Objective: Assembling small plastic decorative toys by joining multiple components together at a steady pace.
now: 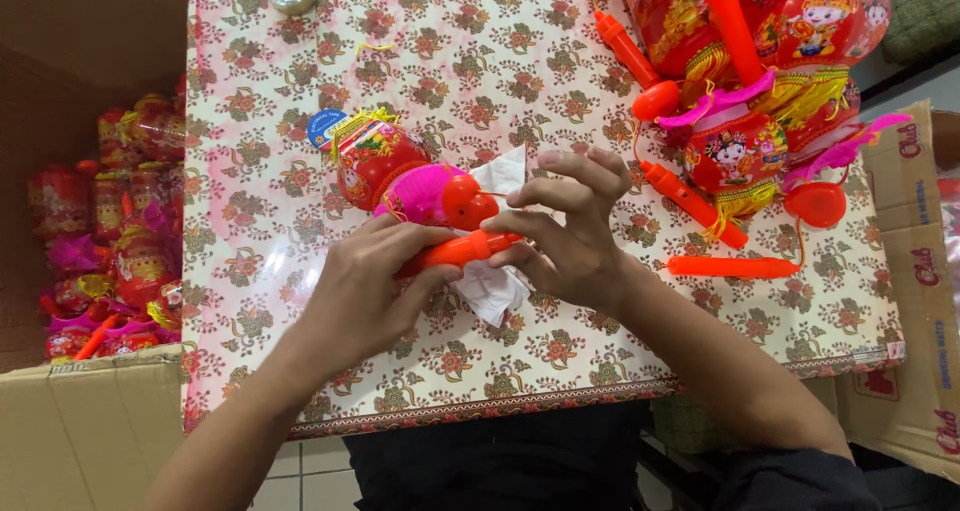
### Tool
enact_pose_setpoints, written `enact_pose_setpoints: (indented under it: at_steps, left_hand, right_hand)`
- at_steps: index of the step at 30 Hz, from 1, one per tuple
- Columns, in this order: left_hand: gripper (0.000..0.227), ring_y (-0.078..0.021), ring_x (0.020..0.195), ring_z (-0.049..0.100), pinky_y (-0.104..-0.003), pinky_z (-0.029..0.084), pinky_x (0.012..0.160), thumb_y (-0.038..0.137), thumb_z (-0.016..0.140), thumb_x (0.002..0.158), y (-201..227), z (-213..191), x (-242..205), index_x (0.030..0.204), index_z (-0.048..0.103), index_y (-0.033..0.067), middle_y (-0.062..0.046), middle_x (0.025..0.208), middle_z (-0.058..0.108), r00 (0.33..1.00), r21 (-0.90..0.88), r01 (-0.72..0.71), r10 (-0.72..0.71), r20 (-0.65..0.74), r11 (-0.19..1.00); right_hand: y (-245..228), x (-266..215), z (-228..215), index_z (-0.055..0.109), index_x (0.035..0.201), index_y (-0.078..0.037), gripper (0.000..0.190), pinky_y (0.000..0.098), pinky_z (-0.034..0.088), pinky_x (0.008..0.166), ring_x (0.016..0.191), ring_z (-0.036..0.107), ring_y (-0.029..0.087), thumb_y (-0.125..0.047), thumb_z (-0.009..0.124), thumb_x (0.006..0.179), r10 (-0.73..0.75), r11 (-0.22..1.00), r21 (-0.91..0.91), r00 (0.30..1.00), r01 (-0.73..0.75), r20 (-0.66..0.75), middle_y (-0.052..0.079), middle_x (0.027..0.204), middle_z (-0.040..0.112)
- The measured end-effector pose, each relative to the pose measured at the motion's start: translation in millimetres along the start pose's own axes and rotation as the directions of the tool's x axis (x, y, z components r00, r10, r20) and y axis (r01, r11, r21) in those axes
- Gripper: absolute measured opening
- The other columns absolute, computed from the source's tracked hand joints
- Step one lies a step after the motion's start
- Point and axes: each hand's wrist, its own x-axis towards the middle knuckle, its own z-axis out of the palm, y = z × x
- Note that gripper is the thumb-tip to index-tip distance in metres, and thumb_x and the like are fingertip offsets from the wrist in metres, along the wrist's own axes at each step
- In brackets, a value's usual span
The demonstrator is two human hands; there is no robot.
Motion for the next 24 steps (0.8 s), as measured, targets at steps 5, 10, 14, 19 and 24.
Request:
enact_pose_setpoints:
  at_steps: [5, 10, 14, 19, 24]
  left_hand:
    - [0.025, -0.0242, 0.068, 0.067, -0.032, 0.057, 0.064, 0.021, 0.073, 0.094, 12, 21, -10, 0.110, 0.072, 0.0029, -0.011, 0.079, 0.072, 0.945, 0.413, -0.124, 0.234, -0.228, 0.902]
    - [0.025, -0.0243, 0.073, 0.065, -0.031, 0.056, 0.067, 0.022, 0.071, 0.096, 15, 31, -14, 0.112, 0.073, 0.0038, -0.013, 0.090, 0.072, 0.874, 0.644, -0.145, 0.402, -0.272, 0.751]
    - [0.025, -0.0232, 0.072, 0.065, -0.031, 0.056, 0.064, 0.024, 0.071, 0.096, 19, 31, -13, 0.109, 0.076, 0.0038, -0.013, 0.087, 0.072, 0.868, 0.646, -0.157, 0.416, -0.270, 0.747]
    - [0.033, -0.0248, 0.074, 0.065, -0.034, 0.056, 0.062, 0.024, 0.066, 0.098, 6, 28, -10, 0.124, 0.069, 0.0042, -0.011, 0.087, 0.068, 0.924, 0.541, -0.188, 0.334, -0.185, 0.820]
    - [0.046, -0.0337, 0.070, 0.067, -0.042, 0.059, 0.061, 0.002, 0.063, 0.094, 13, 21, -6, 0.139, 0.057, -0.0069, -0.026, 0.088, 0.068, 0.998, 0.069, -0.040, 0.043, -0.035, 0.997]
  right_hand:
    - [2, -5, 2, 0.072, 0.090, -0.019, 0.047, 0.0520, 0.026, 0.112, 0.121, 0.043, 0.026, -0.057, 0.048, 0.103, 0.019, 0.992, -0.123, 0.999, -0.013, 0.050, -0.002, 0.111, 0.052]
    - [-5, 7, 1, 0.066, 0.087, -0.015, 0.050, 0.0503, 0.027, 0.109, 0.115, 0.041, 0.028, -0.052, 0.039, 0.107, 0.077, 0.997, -0.029, 0.990, -0.075, 0.119, 0.001, 0.108, 0.049]
    - [-5, 11, -4, 0.062, 0.081, -0.015, 0.050, 0.0466, 0.026, 0.107, 0.114, 0.041, 0.029, -0.053, 0.042, 0.107, 0.169, 0.973, 0.127, 0.967, -0.195, 0.191, 0.000, 0.105, 0.048]
    - [5, 7, -7, 0.066, 0.076, -0.012, 0.046, 0.0517, 0.022, 0.107, 0.121, 0.037, 0.031, -0.050, 0.058, 0.101, 0.332, 0.903, 0.170, 0.893, -0.394, 0.304, 0.004, 0.107, 0.047]
    - [10, 10, -6, 0.070, 0.100, -0.007, 0.076, 0.0586, 0.021, 0.113, 0.125, 0.036, 0.039, -0.070, 0.027, 0.102, 0.433, 0.826, 0.243, 0.848, -0.509, 0.305, 0.017, 0.119, 0.047]
